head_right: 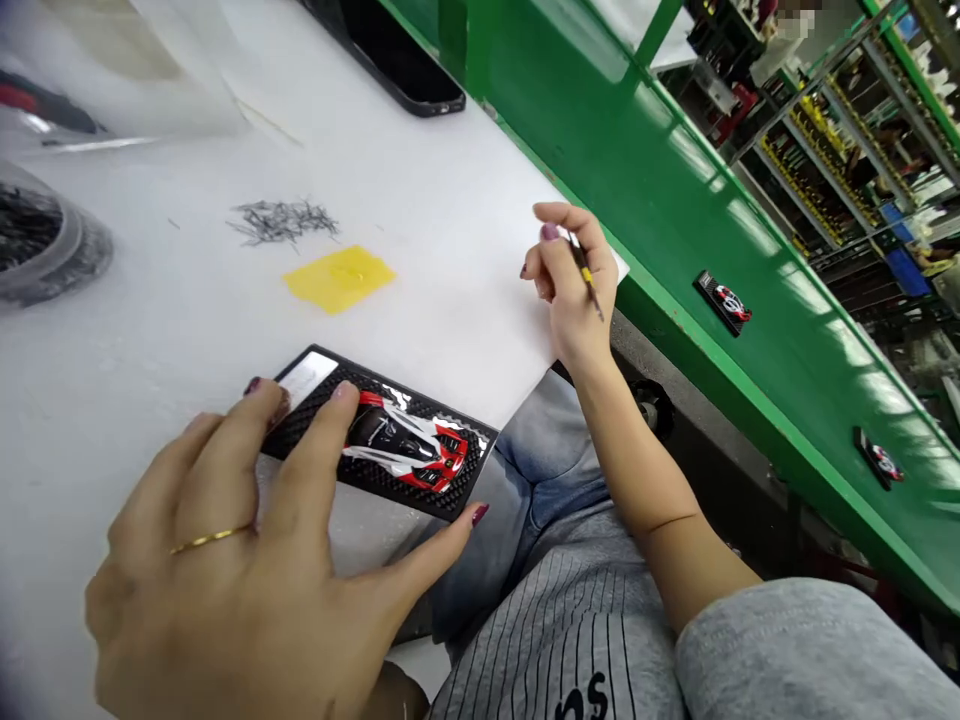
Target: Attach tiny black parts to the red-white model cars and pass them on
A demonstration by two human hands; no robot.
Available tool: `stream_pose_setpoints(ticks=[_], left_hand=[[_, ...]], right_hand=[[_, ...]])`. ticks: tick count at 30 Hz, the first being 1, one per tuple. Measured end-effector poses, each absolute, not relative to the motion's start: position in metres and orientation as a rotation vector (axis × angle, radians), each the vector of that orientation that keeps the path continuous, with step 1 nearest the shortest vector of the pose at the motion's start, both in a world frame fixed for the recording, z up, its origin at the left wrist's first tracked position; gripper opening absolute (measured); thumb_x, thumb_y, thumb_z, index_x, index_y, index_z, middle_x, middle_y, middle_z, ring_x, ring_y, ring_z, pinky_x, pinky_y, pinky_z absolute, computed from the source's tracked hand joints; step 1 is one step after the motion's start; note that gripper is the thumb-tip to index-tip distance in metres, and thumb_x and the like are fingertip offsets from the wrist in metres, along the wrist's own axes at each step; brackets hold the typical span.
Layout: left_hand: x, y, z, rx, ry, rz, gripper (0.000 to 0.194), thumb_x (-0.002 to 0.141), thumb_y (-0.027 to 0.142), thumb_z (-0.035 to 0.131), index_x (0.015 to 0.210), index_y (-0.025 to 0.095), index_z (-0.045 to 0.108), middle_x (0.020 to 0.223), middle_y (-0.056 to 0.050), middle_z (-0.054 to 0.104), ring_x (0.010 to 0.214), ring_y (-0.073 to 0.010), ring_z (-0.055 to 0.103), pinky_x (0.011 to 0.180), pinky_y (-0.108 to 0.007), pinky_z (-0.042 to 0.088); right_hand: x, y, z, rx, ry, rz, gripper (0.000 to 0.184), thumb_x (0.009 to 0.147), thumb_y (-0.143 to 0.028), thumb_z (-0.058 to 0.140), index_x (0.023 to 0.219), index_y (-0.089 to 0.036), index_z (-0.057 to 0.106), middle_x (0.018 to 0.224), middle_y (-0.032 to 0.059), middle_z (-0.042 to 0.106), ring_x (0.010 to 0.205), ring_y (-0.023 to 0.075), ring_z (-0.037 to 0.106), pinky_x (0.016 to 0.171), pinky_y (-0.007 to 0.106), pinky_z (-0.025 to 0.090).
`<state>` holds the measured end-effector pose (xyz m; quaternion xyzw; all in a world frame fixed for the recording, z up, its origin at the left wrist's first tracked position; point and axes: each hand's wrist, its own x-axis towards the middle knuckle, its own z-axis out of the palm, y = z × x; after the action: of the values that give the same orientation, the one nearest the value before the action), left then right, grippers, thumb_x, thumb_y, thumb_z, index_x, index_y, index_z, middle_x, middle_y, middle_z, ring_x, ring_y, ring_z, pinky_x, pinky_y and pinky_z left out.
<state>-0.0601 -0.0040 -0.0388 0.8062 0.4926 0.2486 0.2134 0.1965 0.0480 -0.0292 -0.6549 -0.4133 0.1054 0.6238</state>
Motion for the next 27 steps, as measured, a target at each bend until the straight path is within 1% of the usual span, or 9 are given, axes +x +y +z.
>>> stream_pose_setpoints(ticks=[4, 7, 9, 12, 16, 18, 22, 24, 27], left_hand=[[-0.057, -0.005, -0.032, 2.286, 1.346, 0.744, 0.079, 0.09, 0.059, 0.069, 0.16, 0.036, 0.039, 0.166, -0.007, 0.042, 0.148, -0.0489, 0.04, 0.115, -0.078, 0.034], [-0.057, -0.004, -0.03, 2.273, 1.321, 0.747, 0.073, 0.09, 0.059, 0.068, 0.154, 0.029, 0.051, 0.162, -0.012, 0.046, 0.147, -0.0532, 0.039, 0.113, -0.078, 0.034], [-0.059, -0.004, -0.031, 2.282, 1.307, 0.743, 0.076, 0.089, 0.059, 0.07, 0.155, 0.028, 0.049, 0.162, -0.012, 0.046, 0.147, -0.0524, 0.04, 0.114, -0.077, 0.034], [-0.061, -0.005, -0.035, 2.331, 1.299, 0.769, 0.083, 0.087, 0.058, 0.072, 0.158, 0.027, 0.043, 0.163, -0.013, 0.044, 0.144, -0.0484, 0.045, 0.117, -0.073, 0.033], [-0.057, -0.007, -0.037, 2.348, 1.322, 0.824, 0.081, 0.086, 0.058, 0.073, 0.154, 0.023, 0.047, 0.16, -0.016, 0.047, 0.141, -0.0478, 0.047, 0.111, -0.064, 0.042], [-0.052, -0.008, -0.037, 2.358, 1.344, 0.845, 0.08, 0.083, 0.055, 0.076, 0.15, 0.02, 0.051, 0.158, -0.018, 0.05, 0.139, -0.0478, 0.049, 0.103, -0.059, 0.046], [-0.048, -0.008, -0.034, 2.366, 1.401, 0.869, 0.08, 0.076, 0.051, 0.08, 0.146, 0.021, 0.055, 0.154, -0.017, 0.054, 0.138, -0.0433, 0.052, 0.101, -0.051, 0.044], [-0.048, -0.007, -0.032, 2.374, 1.4, 0.869, 0.083, 0.073, 0.055, 0.08, 0.145, 0.021, 0.056, 0.154, -0.017, 0.055, 0.138, -0.0414, 0.053, 0.104, -0.049, 0.041], [-0.049, -0.003, -0.032, 2.416, 1.365, 0.893, 0.086, 0.073, 0.068, 0.073, 0.141, 0.017, 0.058, 0.152, -0.018, 0.056, 0.137, -0.0397, 0.053, 0.105, -0.047, 0.039]], right_hand=[[0.196, 0.047, -0.031, -1.474, -0.974, 0.164, 0.052, 0.09, -0.078, 0.051, 0.106, -0.029, 0.059, 0.061, -0.0022, 0.045, 0.05, 0.0186, 0.039, 0.05, 0.034, 0.027], [0.196, 0.045, -0.034, -1.49, -0.994, 0.135, 0.061, 0.095, -0.079, 0.042, 0.119, -0.027, 0.062, 0.066, 0.0005, 0.052, 0.051, 0.0178, 0.04, 0.05, 0.033, 0.027], [0.198, 0.046, -0.035, -1.507, -1.036, 0.114, 0.065, 0.099, -0.077, 0.034, 0.128, -0.026, 0.062, 0.081, 0.005, 0.063, 0.055, 0.0166, 0.045, 0.051, 0.032, 0.031], [0.206, 0.05, -0.03, -1.47, -1.082, 0.012, 0.075, 0.1, -0.078, 0.019, 0.117, -0.023, 0.067, 0.11, 0.0107, 0.067, 0.056, 0.0121, 0.05, 0.054, 0.031, 0.038], [0.216, 0.067, 0.0, -1.326, -1.095, -0.045, 0.082, 0.102, -0.072, 0.007, 0.099, -0.022, 0.072, 0.119, 0.0096, 0.063, 0.063, 0.0106, 0.058, 0.06, 0.031, 0.044], [0.217, 0.077, 0.019, -1.28, -1.158, 0.076, 0.076, 0.104, -0.07, 0.015, 0.101, -0.025, 0.075, 0.11, 0.0075, 0.063, 0.077, 0.0152, 0.064, 0.069, 0.033, 0.048], [0.213, 0.1, 0.039, -1.225, -1.358, 0.386, 0.027, 0.092, -0.055, 0.073, 0.098, -0.03, 0.078, 0.087, 0.0043, 0.064, 0.087, 0.0201, 0.065, 0.082, 0.036, 0.051], [0.21, 0.114, 0.037, -1.2, -1.425, 0.508, 0.022, 0.084, -0.049, 0.084, 0.093, -0.03, 0.078, 0.084, 0.0027, 0.067, 0.078, 0.0184, 0.063, 0.077, 0.036, 0.051], [0.21, 0.138, 0.026, -1.236, -1.468, 0.822, 0.03, 0.08, -0.056, 0.085, 0.088, -0.027, 0.079, 0.081, 0.0019, 0.071, 0.07, 0.0157, 0.061, 0.065, 0.033, 0.05]])
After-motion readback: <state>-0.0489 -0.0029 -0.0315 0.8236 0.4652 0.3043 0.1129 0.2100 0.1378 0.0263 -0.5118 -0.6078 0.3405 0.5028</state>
